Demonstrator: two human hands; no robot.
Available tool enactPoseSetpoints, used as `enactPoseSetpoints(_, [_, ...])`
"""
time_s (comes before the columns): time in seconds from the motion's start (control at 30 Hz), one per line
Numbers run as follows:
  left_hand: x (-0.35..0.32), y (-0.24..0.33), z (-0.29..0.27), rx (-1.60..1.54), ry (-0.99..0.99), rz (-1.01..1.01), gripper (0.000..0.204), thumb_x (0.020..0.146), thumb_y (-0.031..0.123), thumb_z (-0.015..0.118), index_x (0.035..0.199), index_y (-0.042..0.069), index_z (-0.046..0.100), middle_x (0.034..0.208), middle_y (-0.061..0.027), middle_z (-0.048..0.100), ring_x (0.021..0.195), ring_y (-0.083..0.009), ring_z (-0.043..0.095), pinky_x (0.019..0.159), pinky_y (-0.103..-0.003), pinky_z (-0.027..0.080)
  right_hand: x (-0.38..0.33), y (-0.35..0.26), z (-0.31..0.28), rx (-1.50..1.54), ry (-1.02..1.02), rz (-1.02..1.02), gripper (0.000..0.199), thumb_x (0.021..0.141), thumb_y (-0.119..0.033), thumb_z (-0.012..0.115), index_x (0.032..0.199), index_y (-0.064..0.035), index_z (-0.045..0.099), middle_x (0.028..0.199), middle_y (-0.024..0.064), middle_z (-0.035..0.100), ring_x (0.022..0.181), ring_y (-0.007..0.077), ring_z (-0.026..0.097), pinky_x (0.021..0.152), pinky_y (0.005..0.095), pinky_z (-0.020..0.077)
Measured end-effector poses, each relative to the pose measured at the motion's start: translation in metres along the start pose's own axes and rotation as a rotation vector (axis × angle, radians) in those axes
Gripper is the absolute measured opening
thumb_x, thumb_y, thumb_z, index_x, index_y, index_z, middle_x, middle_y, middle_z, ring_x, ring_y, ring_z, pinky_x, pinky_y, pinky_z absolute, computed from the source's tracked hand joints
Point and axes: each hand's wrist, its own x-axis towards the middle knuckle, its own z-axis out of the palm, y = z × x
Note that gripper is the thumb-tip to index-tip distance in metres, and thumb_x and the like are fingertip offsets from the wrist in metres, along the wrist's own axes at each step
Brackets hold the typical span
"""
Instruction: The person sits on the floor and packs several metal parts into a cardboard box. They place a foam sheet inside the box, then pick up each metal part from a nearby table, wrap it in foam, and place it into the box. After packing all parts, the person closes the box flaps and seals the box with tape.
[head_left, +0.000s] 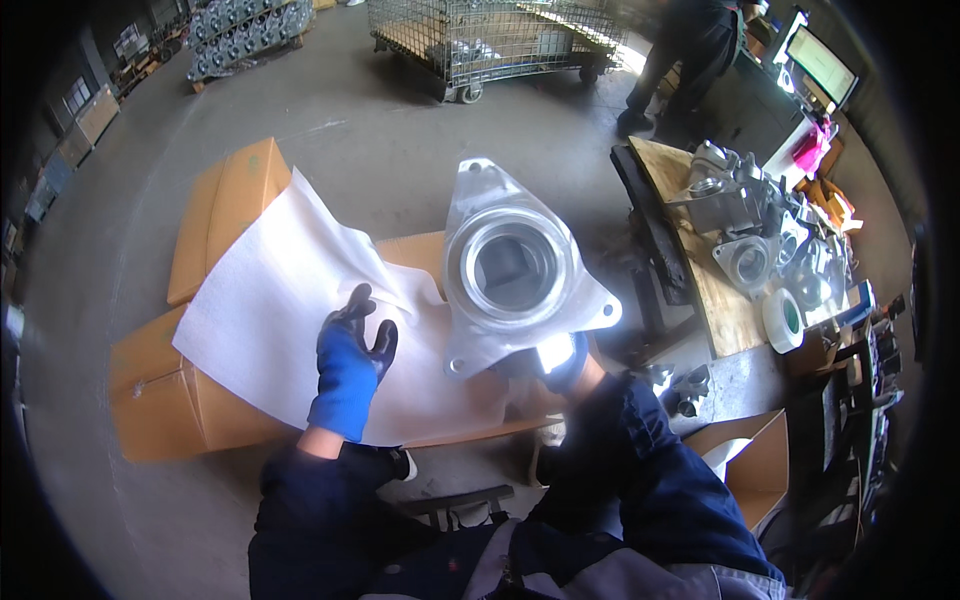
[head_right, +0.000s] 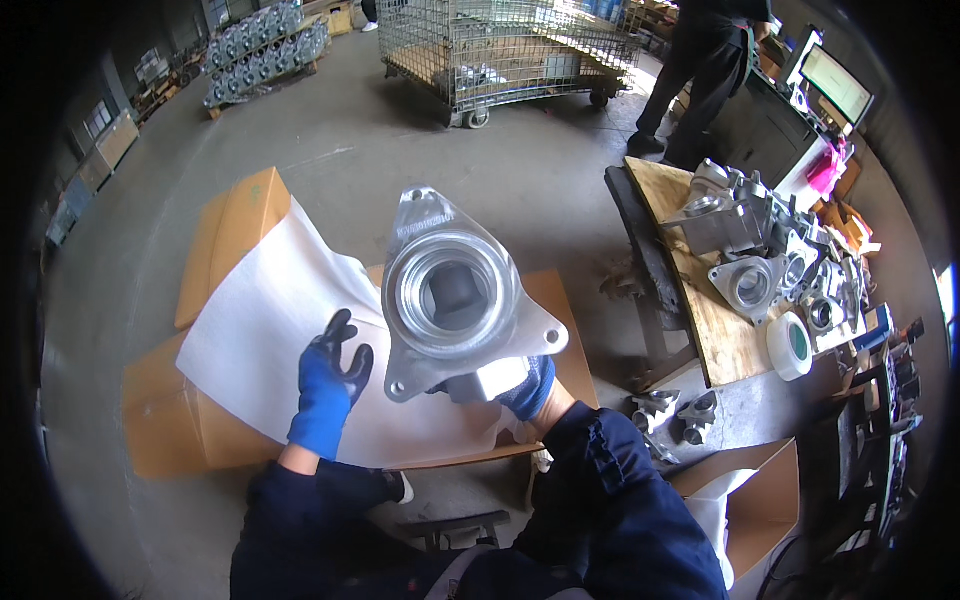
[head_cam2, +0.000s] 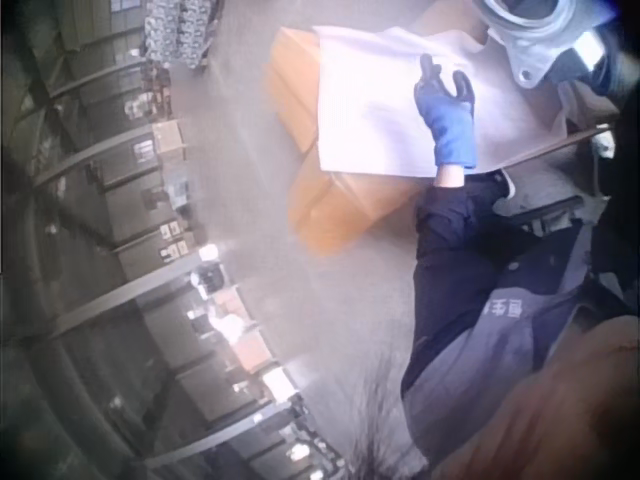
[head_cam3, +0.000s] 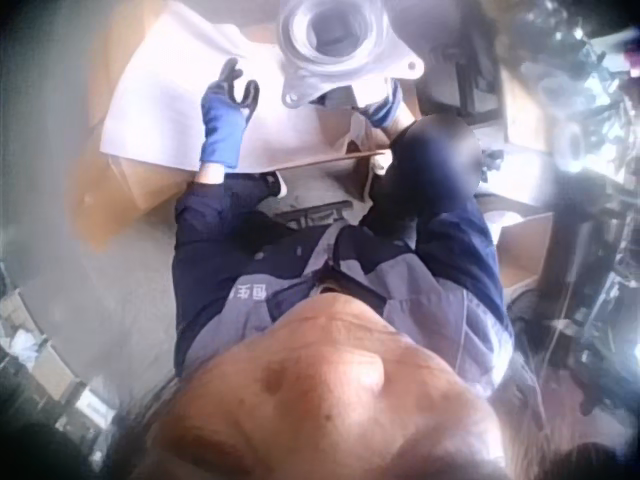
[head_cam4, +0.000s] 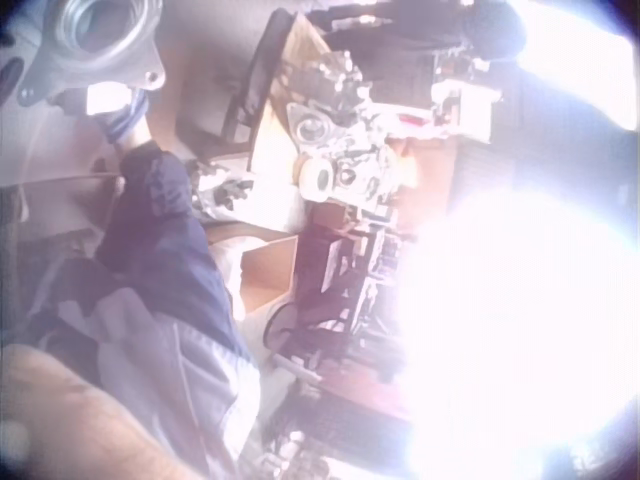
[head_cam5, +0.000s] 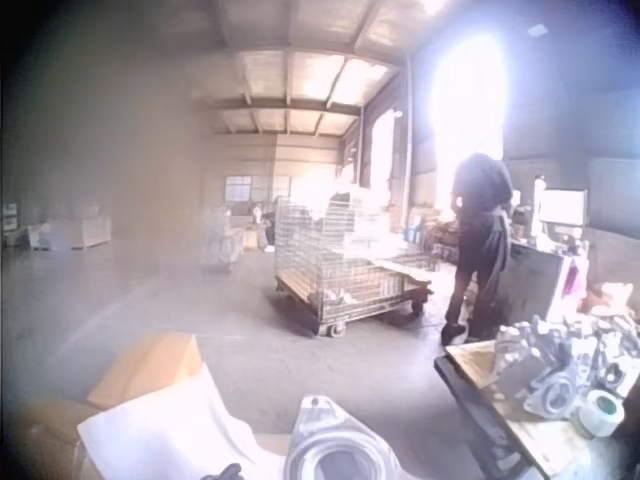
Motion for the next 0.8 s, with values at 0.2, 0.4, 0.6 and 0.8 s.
enactPoseSetpoints(0.2, [0.046, -0.058, -0.052, 1.997, 0.002, 0.605, 0.088, 0.077, 0.047, 0.065, 0.151, 0.009, 0.036, 0.155, -0.0158, 0.037, 0.143, -0.035, 0.032, 0.117, -0.054, 0.019, 0.035, 0.046, -0.05, -1.02, -0.105, -0.454, 0.05, 0.077, -0.026, 0.084, 0.119, -0.0055, 0.065, 0.107, 0.0118, 0.07, 0.094, 0.0236, 0.069, 0.084, 0.0359, 0.0565])
enactPoseSetpoints(0.4, [0.072, -0.072, -0.054, 2.012, 0.28, 0.431, 0.094, 0.073, 0.055, 0.071, 0.154, 0.025, 0.033, 0.159, -0.0171, 0.027, 0.148, -0.0377, 0.021, 0.119, -0.056, 0.014, 0.069, 0.129, -0.035, -0.431, 0.132, 0.705, 0.058, 0.083, -0.04, 0.076, 0.122, -0.0003, 0.062, 0.109, 0.0146, 0.069, 0.096, 0.0239, 0.07, 0.079, 0.0358, 0.0575])
enactPoseSetpoints(0.6, [0.096, -0.083, -0.06, 1.882, 0.415, 0.259, 0.1, 0.069, 0.062, 0.073, 0.153, 0.026, 0.033, 0.157, -0.0205, 0.029, 0.146, -0.0372, 0.025, 0.119, -0.053, 0.018, 0.116, 0.255, -0.023, -1.128, 0.324, 0.633, 0.074, 0.069, -0.055, 0.076, 0.121, -0.0037, 0.062, 0.113, 0.0211, 0.068, 0.104, 0.033, 0.067, 0.089, 0.0425, 0.0517])
enactPoseSetpoints(0.8, [0.136, -0.123, -0.085, 0.933, 0.137, 0.372, 0.095, 0.074, 0.023, 0.085, 0.149, 0.0, 0.032, 0.148, -0.0235, 0.042, 0.136, -0.0366, 0.043, 0.109, -0.04, 0.041, 0.181, 0.344, 0.013, -1.315, 0.449, 0.717, 0.065, 0.082, -0.052, 0.064, 0.128, -0.0074, 0.052, 0.119, 0.0204, 0.061, 0.112, 0.0371, 0.061, 0.093, 0.0457, 0.0493])
